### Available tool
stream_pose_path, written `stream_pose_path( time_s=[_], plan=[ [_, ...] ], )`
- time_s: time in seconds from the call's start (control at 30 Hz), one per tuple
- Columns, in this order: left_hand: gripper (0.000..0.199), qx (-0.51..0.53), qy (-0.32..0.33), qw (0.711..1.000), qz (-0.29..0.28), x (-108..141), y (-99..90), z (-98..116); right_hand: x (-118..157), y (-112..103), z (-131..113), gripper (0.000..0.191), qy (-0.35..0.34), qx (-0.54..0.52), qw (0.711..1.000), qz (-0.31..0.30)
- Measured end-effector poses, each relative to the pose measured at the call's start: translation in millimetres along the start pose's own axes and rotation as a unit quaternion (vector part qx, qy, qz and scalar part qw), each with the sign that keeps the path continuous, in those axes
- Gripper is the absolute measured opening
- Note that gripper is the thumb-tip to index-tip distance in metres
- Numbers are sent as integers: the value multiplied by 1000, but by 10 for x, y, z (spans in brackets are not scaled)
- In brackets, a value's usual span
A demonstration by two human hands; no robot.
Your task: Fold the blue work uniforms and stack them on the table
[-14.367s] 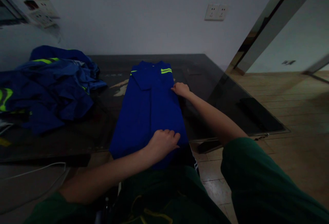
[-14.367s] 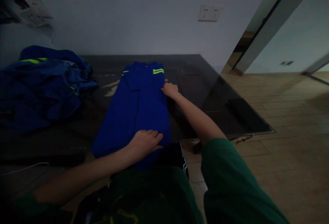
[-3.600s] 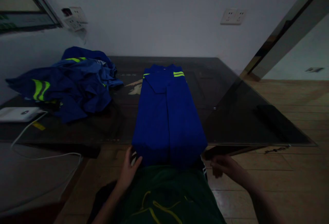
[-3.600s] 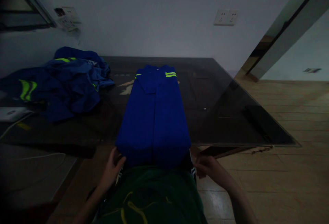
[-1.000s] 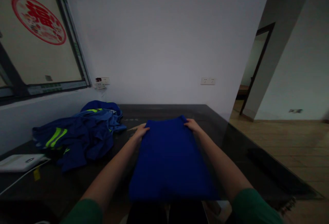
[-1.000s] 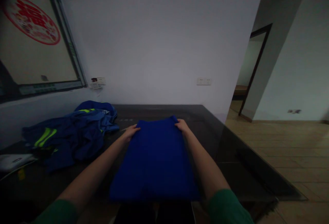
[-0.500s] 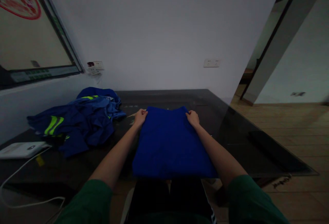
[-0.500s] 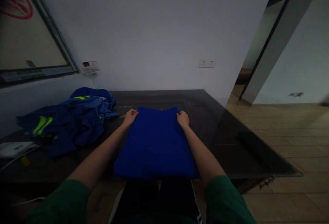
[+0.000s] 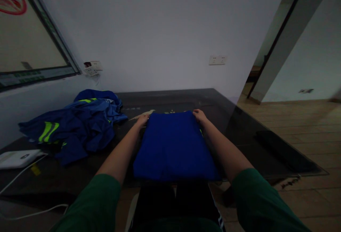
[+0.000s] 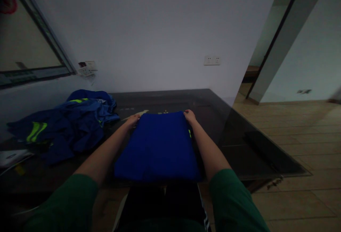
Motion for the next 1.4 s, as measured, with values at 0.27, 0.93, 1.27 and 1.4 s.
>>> stream_pose_path(
  time_s=[0.27,0.93,1.27,1.4],
  plan=[
    [40,76,-18,994,-77,-82,27,72,-263,42,-170,31,-81,-12,993,-80],
    [49,3,14,968,-249,-312,1,152,-592,150,-439,36,-183,41,929,-319],
    [35,-21,80,972,-222,-379,-7,143,-509,101,-360,40,-141,4,932,-335],
    [38,-15,86,972,-220,-355,-1,132,-499,194,-352,33,-113,38,921,-372]
  ],
)
Point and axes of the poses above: each hand's wrist, its own x-axis away from the middle knuckle, its own y-axis out of the palm, z = x × y, the point moved 7 cm from there along -x, towards the middle knuckle, and after that the axes turned 4 degrees about x, right-handed, at the moved point
